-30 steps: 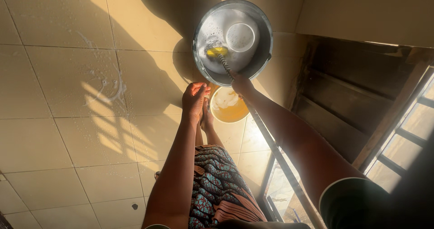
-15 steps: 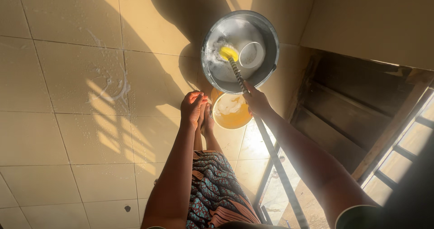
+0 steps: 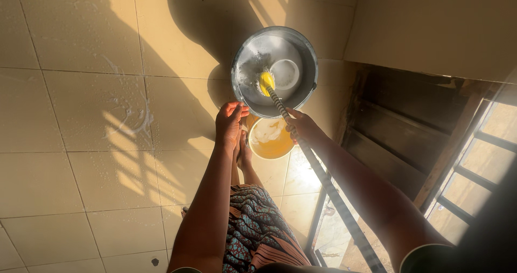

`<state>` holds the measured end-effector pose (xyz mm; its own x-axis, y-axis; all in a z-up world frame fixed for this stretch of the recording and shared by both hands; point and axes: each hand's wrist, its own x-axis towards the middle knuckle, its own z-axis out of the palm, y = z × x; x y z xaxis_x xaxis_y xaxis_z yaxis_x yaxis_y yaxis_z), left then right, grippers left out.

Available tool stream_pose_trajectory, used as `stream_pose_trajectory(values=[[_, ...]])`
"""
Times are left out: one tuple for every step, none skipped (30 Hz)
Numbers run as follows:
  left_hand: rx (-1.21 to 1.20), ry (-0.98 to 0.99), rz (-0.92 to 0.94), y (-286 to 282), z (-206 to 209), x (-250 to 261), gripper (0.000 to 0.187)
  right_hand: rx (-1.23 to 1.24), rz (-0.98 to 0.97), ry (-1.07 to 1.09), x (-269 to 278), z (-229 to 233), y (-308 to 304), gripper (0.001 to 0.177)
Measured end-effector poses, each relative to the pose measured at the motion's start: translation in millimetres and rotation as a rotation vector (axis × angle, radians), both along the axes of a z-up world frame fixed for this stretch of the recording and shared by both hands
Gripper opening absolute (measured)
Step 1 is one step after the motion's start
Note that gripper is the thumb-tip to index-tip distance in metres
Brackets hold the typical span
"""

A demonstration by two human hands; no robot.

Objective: The person dips a mop into a bucket of soapy water, wrings it out by hand, and mops the tiled floor of a balcony, moving around an air conditioning unit.

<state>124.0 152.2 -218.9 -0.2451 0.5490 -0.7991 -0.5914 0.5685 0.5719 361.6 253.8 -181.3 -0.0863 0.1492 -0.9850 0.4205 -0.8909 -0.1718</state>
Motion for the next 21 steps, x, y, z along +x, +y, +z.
stream_pose_trajectory(values=[[0.002, -0.009, 0.005, -2, -6, 0, 0.031, 0.017, 0.022, 0.02, -5, -24, 1, 0.062], [0.001, -0.019, 0.01, -5, -10, 0, 0.031, 0.032, 0.045, 0.039, -9, -49, 1, 0.061], [0.001, -0.029, 0.015, -9, -15, 1, 0.03, 0.058, 0.061, 0.043, -14, -77, -1, 0.058], [-0.019, -0.024, 0.007, -12, -18, 1, 0.03, 0.083, 0.078, 0.051, -18, -106, -2, 0.055], [-0.039, -0.019, -0.001, -16, -21, 1, 0.03, 0.139, 0.146, 0.056, -19, -133, 0, 0.054], [-0.064, -0.014, -0.01, -21, -23, 1, 0.029, 0.191, 0.214, 0.062, -21, -158, 1, 0.053], [-0.083, -0.013, -0.017, -26, -26, 1, 0.029, 0.211, 0.25, 0.049, -26, -182, 4, 0.053], [-0.099, -0.013, -0.024, -29, -31, 0, 0.029, 0.235, 0.286, 0.036, -30, -201, 9, 0.053], [-0.115, -0.012, -0.031, -33, -36, 1, 0.028, 0.193, 0.316, -0.01, -34, -213, 14, 0.054], [-0.104, -0.018, -0.017, -37, -42, 4, 0.029, 0.153, 0.349, -0.054, -38, -223, 22, 0.055], [-0.093, -0.024, -0.003, -41, -48, 7, 0.029, 0.132, 0.346, -0.081, -43, -227, 25, 0.055], [-0.078, -0.026, 0.014, -45, -53, 10, 0.029, 0.115, 0.345, -0.105, -50, -230, 30, 0.054], [-0.08, -0.026, 0.019, -50, -56, 15, 0.029, 0.099, 0.344, -0.129, -54, -229, 30, 0.054], [-0.073, -0.024, 0.021, -51, -59, 19, 0.029, 0.109, 0.348, -0.114, -56, -225, 31, 0.054], [-0.067, -0.022, 0.022, -52, -61, 22, 0.03, 0.119, 0.351, -0.099, -55, -217, 30, 0.055], [-0.082, -0.035, 0.024, -50, -62, 26, 0.031, 0.137, 0.354, -0.089, -51, -206, 30, 0.055], [-0.097, -0.048, 0.027, -50, -60, 29, 0.032, 0.24, 0.314, 0.036, -44, -188, 22, 0.056], [-0.105, -0.063, 0.031, -45, -60, 32, 0.033, 0.348, 0.276, 0.161, -41, -166, 16, 0.056], [-0.102, -0.064, 0.015, -39, -61, 35, 0.037, 0.33, 0.252, 0.13, -37, -138, 10, 0.056], [-0.1, -0.064, -0.004, -33, -63, 37, 0.042, 0.311, 0.224, 0.1, -30, -102, -2, 0.055], [-0.098, -0.063, -0.023, -27, -66, 40, 0.047, 0.287, 0.207, 0.056, -27, -66, -7, 0.054]])
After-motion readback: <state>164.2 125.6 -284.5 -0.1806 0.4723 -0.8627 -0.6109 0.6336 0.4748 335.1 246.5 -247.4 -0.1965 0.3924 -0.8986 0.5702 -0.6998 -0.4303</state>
